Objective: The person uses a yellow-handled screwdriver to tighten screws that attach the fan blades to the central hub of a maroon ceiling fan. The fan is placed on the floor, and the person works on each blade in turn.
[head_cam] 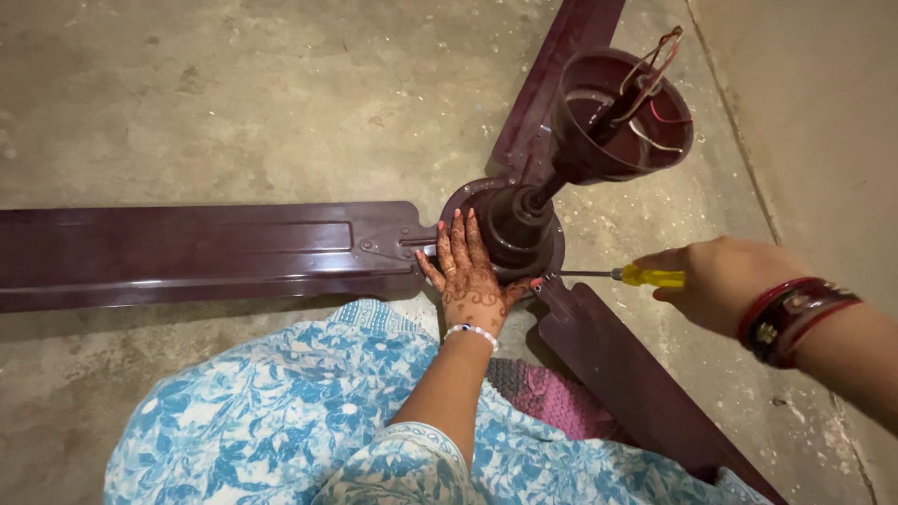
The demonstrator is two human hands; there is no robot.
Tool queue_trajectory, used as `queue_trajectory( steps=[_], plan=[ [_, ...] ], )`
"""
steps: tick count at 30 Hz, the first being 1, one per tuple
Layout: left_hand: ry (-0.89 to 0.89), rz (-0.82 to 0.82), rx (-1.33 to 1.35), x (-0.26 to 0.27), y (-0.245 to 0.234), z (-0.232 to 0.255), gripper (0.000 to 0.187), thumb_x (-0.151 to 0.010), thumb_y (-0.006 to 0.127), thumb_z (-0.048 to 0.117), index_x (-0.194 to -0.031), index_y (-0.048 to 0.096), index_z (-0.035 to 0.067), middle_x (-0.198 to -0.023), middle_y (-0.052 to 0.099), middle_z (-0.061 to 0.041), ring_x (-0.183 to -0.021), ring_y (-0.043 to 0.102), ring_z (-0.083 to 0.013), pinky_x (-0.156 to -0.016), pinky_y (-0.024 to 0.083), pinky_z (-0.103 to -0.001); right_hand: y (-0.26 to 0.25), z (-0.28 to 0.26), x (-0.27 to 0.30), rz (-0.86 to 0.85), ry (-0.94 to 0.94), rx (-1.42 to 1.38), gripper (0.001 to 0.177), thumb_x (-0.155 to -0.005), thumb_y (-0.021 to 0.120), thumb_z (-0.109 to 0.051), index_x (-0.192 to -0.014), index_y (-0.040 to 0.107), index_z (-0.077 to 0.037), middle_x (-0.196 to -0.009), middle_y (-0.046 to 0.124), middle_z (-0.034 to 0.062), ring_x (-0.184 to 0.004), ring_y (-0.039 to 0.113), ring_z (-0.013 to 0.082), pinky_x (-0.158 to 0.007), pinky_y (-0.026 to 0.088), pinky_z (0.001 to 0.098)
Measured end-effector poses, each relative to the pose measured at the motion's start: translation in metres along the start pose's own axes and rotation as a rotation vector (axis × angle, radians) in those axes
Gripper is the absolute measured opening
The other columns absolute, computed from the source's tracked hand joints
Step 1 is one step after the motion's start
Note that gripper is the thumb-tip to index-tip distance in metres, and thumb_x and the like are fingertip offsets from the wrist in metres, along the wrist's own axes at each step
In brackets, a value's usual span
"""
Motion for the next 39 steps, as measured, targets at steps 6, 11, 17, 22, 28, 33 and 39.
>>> queue_trajectory(
  steps=[6,11,17,22,28,33,39],
  plan=[
    [-0.002,-0.016,-0.02,0.005,0.004,0.001,0.144,-0.059,0.068,0.085,-0.162,0.002,0.008,-0.17,0.006,-0.005,-0.157,-0.001,-0.031,-0.118,-0.006,-0.068,-0.022,-0.016,0.008,0.091,-0.142,0.31,0.052,-0.104,0.049,-0.038,-0.151,0.037,-0.056,-0.109,0.076,-0.0004,-0.089,0.076,0.0195,-0.081,0.064,0.0354],
    [0.039,0.072,-0.012,0.006,-0.002,0.003,0.143,-0.06,0.068,0.085,-0.16,0.003,0.007,-0.17,0.008,-0.007,-0.156,0.001,-0.0324,-0.117,-0.006,-0.069,-0.008,-0.02,0.013,0.205,-0.264,0.497,0.067,-0.106,0.046,-0.02,-0.164,0.027,-0.047,-0.099,0.073,0.0015,-0.078,0.074,0.0155,-0.067,0.063,0.0318],
    [-0.013,-0.011,0.03,0.002,0.004,-0.005,0.146,-0.056,0.068,0.087,-0.161,0.001,0.01,-0.17,0.007,-0.009,-0.157,0.0,-0.0322,-0.119,-0.006,-0.066,0.05,0.023,0.001,0.146,-0.039,-0.451,0.043,-0.097,0.067,-0.039,-0.139,0.061,-0.033,-0.094,0.079,-0.0007,-0.077,0.071,0.0139,-0.07,0.058,0.0295],
    [0.018,0.045,0.008,0.001,0.003,-0.004,0.146,-0.057,0.068,0.086,-0.161,0.002,0.008,-0.17,0.008,-0.009,-0.156,0.001,-0.0326,-0.118,-0.005,-0.068,0.117,0.058,0.005,0.158,0.191,-1.181,0.04,-0.095,0.072,-0.031,-0.133,0.074,-0.017,-0.095,0.078,0.0097,-0.065,0.055,0.0182,-0.064,0.051,0.0359],
    [0.026,0.067,-0.011,0.003,0.006,-0.005,0.144,-0.059,0.065,0.089,-0.161,0.004,0.007,-0.17,0.009,-0.011,-0.156,0.002,-0.0332,-0.118,-0.002,-0.068,0.163,0.057,0.007,0.182,0.305,-1.575,0.035,-0.097,0.069,-0.022,-0.13,0.075,-0.012,-0.101,0.082,0.0142,-0.062,0.055,0.0166,-0.061,0.049,0.0319],
    [0.027,0.083,-0.08,0.003,0.008,-0.004,0.145,-0.059,0.063,0.09,-0.161,0.004,0.006,-0.17,0.009,-0.009,-0.156,0.003,-0.0323,-0.118,-0.003,-0.068,0.171,0.04,-0.008,0.28,0.199,-1.533,0.03,-0.1,0.072,-0.017,-0.127,0.08,-0.008,-0.1,0.083,0.0182,-0.063,0.053,0.0217,-0.058,0.043,0.0378],
    [0.033,0.09,-0.045,0.004,0.008,-0.005,0.144,-0.06,0.066,0.089,-0.162,0.005,0.008,-0.17,0.007,-0.007,-0.157,0.003,-0.0312,-0.118,-0.007,-0.066,0.17,0.034,-0.013,0.345,0.009,-1.478,0.036,-0.087,0.072,-0.008,-0.122,0.077,-0.008,-0.108,0.082,0.008,-0.101,0.072,0.0163,-0.093,0.052,0.0296]
  ],
)
Point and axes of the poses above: each hand's wrist, its own x-axis away from the middle knuckle, its own y-axis out of the palm, z = x × y, the point moved 8 cm from there along -x, towards the middle knuckle
